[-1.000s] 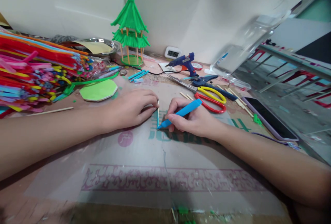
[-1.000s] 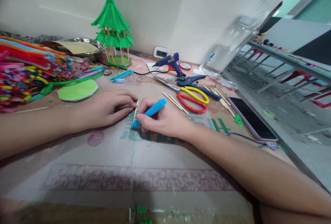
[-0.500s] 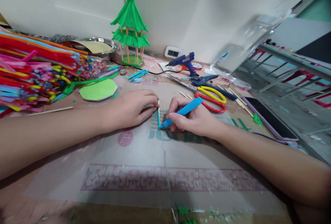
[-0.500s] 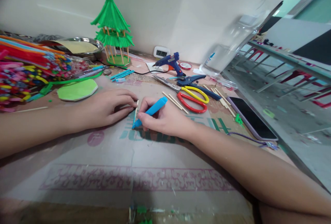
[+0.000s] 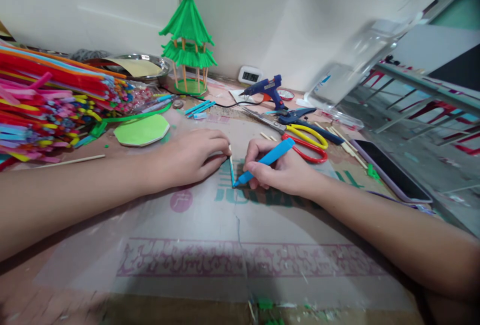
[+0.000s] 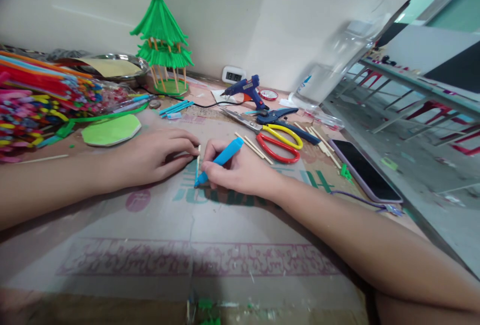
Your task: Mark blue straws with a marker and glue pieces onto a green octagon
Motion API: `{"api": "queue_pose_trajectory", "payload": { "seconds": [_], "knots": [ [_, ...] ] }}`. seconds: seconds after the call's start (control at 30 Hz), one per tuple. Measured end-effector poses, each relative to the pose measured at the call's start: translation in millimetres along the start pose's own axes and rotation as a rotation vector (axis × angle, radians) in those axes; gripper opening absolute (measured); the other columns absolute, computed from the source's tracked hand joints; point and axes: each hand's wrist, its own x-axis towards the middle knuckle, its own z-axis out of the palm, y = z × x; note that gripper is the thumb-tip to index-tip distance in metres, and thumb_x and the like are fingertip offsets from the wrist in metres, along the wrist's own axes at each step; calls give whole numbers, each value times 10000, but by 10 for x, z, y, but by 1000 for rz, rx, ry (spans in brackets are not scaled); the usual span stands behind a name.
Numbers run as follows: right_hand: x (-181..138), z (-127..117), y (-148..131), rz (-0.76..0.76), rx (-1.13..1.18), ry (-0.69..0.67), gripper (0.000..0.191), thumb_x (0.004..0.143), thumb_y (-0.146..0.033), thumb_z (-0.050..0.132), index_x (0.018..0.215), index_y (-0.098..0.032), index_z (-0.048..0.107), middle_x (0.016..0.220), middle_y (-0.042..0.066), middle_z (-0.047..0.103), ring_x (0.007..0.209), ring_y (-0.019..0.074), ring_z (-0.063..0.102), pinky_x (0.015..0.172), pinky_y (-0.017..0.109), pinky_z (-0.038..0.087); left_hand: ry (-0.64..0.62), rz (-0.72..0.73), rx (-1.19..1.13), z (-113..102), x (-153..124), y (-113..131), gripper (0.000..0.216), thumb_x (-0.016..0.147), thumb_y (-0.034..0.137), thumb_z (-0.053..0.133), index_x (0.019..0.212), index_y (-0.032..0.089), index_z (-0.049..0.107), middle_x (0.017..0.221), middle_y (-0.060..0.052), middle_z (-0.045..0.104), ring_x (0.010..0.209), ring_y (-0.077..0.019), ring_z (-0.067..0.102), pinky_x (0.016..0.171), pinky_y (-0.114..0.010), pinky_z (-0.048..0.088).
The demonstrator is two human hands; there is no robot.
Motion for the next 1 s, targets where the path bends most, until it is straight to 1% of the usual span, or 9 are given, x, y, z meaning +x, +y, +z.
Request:
{"api": "queue_pose_trajectory", "payload": {
  "seconds": [0.17, 0.3, 0.5, 0.63, 0.8, 1.0],
  "knots": [
    [10, -12, 23, 23, 20, 21, 152, 894, -236, 674, 793, -199, 566, 562, -41, 649, 429, 85, 552, 401, 171, 416, 8, 3, 6, 10, 4, 3, 255, 1045, 248, 474, 1049, 157, 713, 1153, -114, 749, 1056, -250, 711, 919, -375, 546],
    [10, -22, 40, 9, 19, 50, 154, 896, -245, 670, 795, -202, 562, 559, -42, 649, 418, 86, 542, 388, 172, 407, 5, 1, 20, 6, 3, 8, 255, 1044, 243, 473, 1042, 161, 715, 1149, -110, 753, 1045, -250, 713, 909, -371, 544],
    [7, -10, 20, -6, 9, 21, 141, 904, -233, 666, 803, -199, 575, 576, -35, 661, 448, 84, 568, 411, 166, 424, 8, 12, 6, 1, -1, 1, 253, 1050, 246, 475, 1050, 157, 712, 1157, -108, 751, 1051, -247, 710, 914, -369, 542],
    [11, -18, 19, 5, 10, 15, 122, 885, -202, 657, 795, -198, 575, 567, -39, 652, 442, 85, 564, 405, 167, 415, 12, 17, 3, 8, 2, 1, 263, 1055, 251, 466, 1059, 156, 711, 1160, -113, 749, 1049, -249, 707, 914, -379, 544],
    [8, -38, 29, 19, 24, 17, 126, 871, -211, 653, 777, -201, 568, 543, -43, 633, 430, 91, 555, 394, 174, 402, 6, 11, 10, 10, 12, 8, 254, 1049, 250, 474, 1049, 157, 711, 1148, -110, 748, 1047, -247, 706, 914, -372, 544],
    [24, -19, 20, 8, -7, 94, 140, 862, -229, 659, 776, -208, 551, 542, -41, 644, 411, 84, 530, 393, 173, 400, 6, 1, 20, -5, 15, 21, 251, 1039, 238, 476, 1043, 164, 716, 1145, -106, 752, 1038, -243, 711, 906, -365, 543]
  ]
}}
